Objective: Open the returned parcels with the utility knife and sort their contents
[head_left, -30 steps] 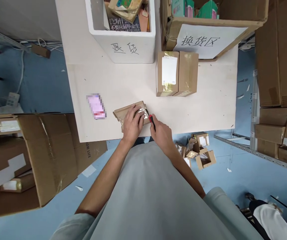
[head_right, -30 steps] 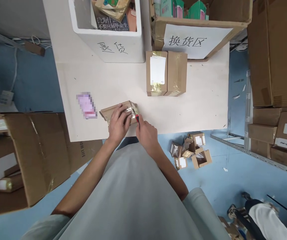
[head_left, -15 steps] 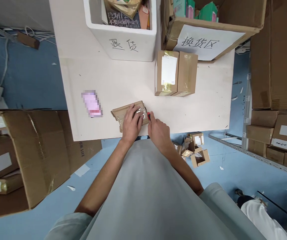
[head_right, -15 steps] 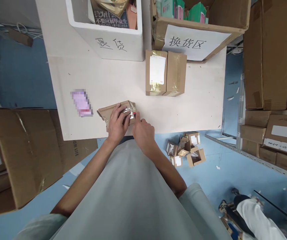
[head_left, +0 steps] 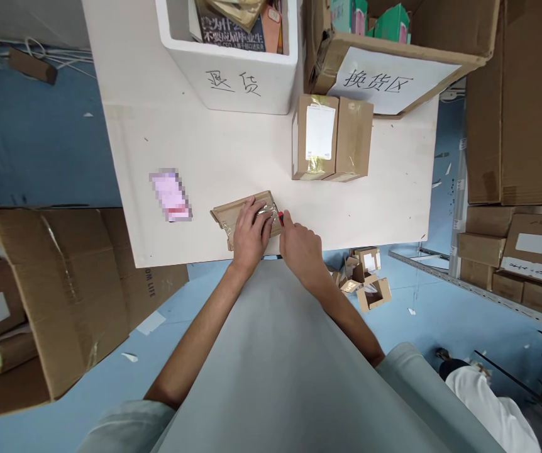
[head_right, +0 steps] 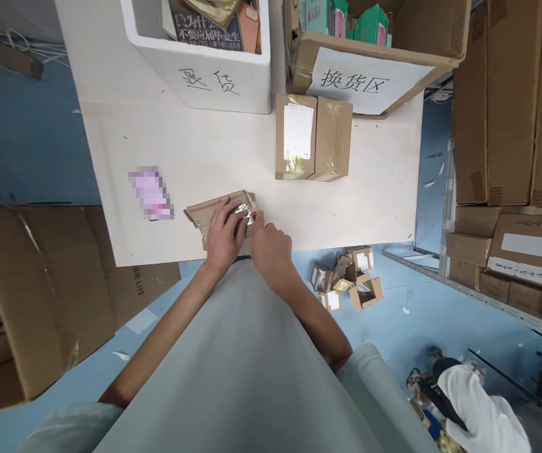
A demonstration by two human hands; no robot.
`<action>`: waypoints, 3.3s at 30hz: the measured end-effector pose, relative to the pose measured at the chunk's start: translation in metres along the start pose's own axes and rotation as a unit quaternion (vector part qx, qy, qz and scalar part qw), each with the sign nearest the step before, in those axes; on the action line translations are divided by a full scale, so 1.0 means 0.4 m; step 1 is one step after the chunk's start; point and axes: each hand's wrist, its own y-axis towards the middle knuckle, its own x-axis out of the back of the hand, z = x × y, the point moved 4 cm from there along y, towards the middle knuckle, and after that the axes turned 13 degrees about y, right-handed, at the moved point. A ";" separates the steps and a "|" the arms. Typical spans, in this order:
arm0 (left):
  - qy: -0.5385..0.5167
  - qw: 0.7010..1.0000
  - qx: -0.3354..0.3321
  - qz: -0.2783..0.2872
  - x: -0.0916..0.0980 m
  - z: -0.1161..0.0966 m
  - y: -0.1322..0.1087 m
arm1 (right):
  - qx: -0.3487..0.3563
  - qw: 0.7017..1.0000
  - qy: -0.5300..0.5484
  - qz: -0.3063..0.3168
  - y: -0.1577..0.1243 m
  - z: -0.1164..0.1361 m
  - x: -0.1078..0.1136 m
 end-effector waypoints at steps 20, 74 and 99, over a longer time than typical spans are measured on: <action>0.014 1.000 -0.006 -0.025 0.010 0.035 -0.019 | -0.031 0.996 0.029 0.078 -0.096 -0.033 -0.002; -0.124 0.965 0.228 0.035 0.021 0.227 -0.125 | 0.158 0.970 -0.179 0.048 0.055 0.043 -0.061; -0.107 0.960 0.258 0.019 0.011 0.224 -0.105 | 0.256 0.904 -0.322 0.114 0.138 0.167 -0.036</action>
